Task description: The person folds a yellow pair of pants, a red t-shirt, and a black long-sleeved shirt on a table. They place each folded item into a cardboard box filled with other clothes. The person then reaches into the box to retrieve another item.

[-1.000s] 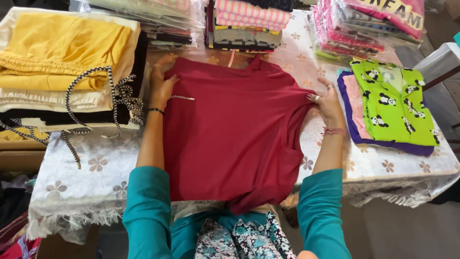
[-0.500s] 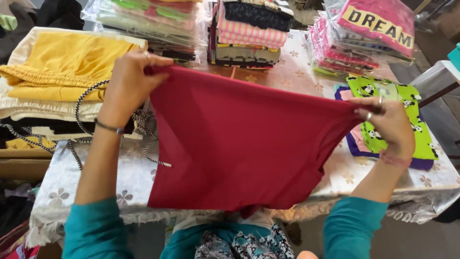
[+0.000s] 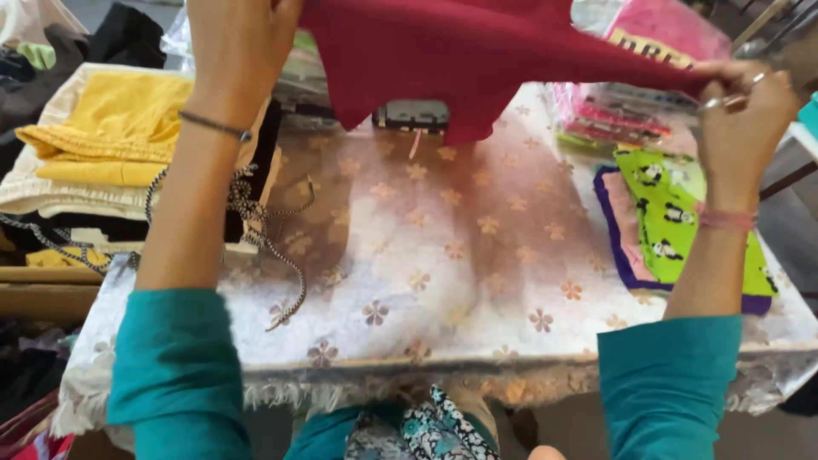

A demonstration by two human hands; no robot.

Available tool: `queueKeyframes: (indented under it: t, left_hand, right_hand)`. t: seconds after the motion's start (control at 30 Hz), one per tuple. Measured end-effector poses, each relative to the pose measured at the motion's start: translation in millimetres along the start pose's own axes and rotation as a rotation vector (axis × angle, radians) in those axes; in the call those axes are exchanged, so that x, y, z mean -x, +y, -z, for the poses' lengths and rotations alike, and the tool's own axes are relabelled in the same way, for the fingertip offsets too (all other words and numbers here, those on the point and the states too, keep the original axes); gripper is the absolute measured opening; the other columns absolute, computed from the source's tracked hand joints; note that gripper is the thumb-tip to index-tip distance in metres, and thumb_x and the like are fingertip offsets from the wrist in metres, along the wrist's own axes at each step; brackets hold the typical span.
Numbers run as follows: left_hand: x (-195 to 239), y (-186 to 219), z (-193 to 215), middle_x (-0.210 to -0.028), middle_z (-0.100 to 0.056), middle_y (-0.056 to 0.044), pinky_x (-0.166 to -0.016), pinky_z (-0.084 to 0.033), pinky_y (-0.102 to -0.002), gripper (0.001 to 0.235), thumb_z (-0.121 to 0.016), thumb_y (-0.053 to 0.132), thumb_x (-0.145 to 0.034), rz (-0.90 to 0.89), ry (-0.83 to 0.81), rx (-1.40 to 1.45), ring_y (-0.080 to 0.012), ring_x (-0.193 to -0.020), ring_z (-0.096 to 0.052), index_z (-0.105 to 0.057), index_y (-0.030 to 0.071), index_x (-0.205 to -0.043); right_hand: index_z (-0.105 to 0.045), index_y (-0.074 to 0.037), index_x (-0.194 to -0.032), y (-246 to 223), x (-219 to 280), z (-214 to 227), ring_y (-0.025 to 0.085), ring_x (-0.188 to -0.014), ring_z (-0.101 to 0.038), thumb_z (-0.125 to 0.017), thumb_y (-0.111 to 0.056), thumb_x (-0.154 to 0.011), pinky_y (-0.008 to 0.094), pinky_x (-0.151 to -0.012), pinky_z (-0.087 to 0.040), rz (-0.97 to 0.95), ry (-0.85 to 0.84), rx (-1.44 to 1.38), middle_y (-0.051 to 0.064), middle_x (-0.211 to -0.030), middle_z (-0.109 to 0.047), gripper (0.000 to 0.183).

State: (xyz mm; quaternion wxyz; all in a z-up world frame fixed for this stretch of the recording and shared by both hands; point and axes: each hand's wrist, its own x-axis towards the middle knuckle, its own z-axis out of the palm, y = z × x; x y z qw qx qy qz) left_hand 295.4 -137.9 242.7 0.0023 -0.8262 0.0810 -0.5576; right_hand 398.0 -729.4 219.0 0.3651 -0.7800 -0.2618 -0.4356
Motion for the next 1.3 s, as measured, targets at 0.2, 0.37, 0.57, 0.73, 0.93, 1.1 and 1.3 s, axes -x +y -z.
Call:
queueKeyframes:
  t: [0.2,0.37,0.57,0.73,0.93,1.1,1.3]
  left_hand:
    - [114.5,51.5,49.3,-0.093,-0.067,-0.008,-0.099,-0.045,-0.048,0.003,-0.071,0.011,-0.096,-0.119,-0.374,0.161,-0.0293,-0.097,-0.063,-0.073,0.013,-0.096]
    - [233.0,80.7,71.9,-0.083,-0.068,-0.002,-0.109,-0.041,-0.052,0.012,-0.064,0.015,-0.081,-0.261,-0.743,0.17,-0.0213,-0.095,-0.066,-0.076,0.016,-0.083]
    - [284.9,84.0,88.5,-0.095,-0.067,0.0,-0.11,-0.042,-0.048,0.024,-0.067,0.015,-0.079,-0.264,-0.744,0.123,-0.0191,-0.099,-0.066,-0.078,0.016,-0.1]
    - [285.4,92.0,102.5,-0.095,-0.067,-0.003,-0.102,-0.045,-0.045,0.018,-0.068,0.017,-0.083,-0.18,-0.742,0.169,-0.0241,-0.099,-0.065,-0.078,0.013,-0.098]
    - [224.9,100.2,96.5,-0.108,-0.07,-0.009,-0.094,-0.049,-0.045,0.024,-0.073,0.024,-0.085,0.138,-0.874,0.584,-0.0316,-0.106,-0.065,-0.073,0.012,-0.106]
    - [204.7,115.9,-37.1,-0.128,-0.067,-0.018,-0.103,-0.048,-0.044,0.038,-0.068,0.019,-0.097,0.173,-0.597,0.709,-0.0377,-0.12,-0.062,-0.061,0.006,-0.131]
    - [232.4,111.8,-177.2,-0.153,-0.042,-0.017,-0.114,-0.024,-0.061,0.063,-0.06,0.047,-0.096,0.334,-0.755,0.274,-0.0405,-0.142,-0.035,-0.051,0.011,-0.146]
  right_hand:
    - [-0.079,-0.01,-0.101,-7.8,125.0,-5.1,0.026,-0.083,-0.059,-0.079,0.007,-0.093,0.041,-0.077,-0.048,0.119,-0.187,0.26,0.009,-0.089,-0.065,0.018]
    - [-0.077,-0.01,-0.104,-15.7,236.7,6.1,0.028,-0.1,-0.064,-0.07,0.003,-0.078,0.04,-0.093,-0.052,-0.023,-0.64,0.197,0.009,-0.098,-0.071,0.03]
    - [-0.079,-0.011,-0.106,-72.6,269.7,21.1,0.028,-0.107,-0.062,-0.075,-0.005,-0.084,0.039,-0.092,-0.052,-0.139,-0.537,0.257,0.005,-0.105,-0.072,0.023]
    - [-0.081,-0.012,-0.105,-61.2,285.5,34.9,0.026,-0.101,-0.064,-0.074,-0.005,-0.084,0.038,-0.091,-0.052,-0.206,-0.629,0.277,0.006,-0.1,-0.072,0.023]
    - [-0.073,-0.011,-0.114,-21.1,245.7,32.7,0.022,-0.106,-0.072,-0.075,-0.017,-0.081,0.035,-0.09,-0.056,-0.585,-1.005,-0.243,0.007,-0.114,-0.074,0.033]
    - [-0.066,-0.011,-0.137,-13.2,163.3,-111.5,0.026,-0.124,-0.07,-0.067,-0.029,-0.097,0.036,-0.106,-0.051,-0.241,-0.93,-0.095,0.012,-0.136,-0.071,0.043]
    - [-0.054,-0.003,-0.145,35.8,192.8,-231.8,0.043,-0.137,-0.047,-0.069,-0.033,-0.097,0.053,-0.112,-0.035,0.024,-0.687,0.176,0.026,-0.147,-0.055,0.059]
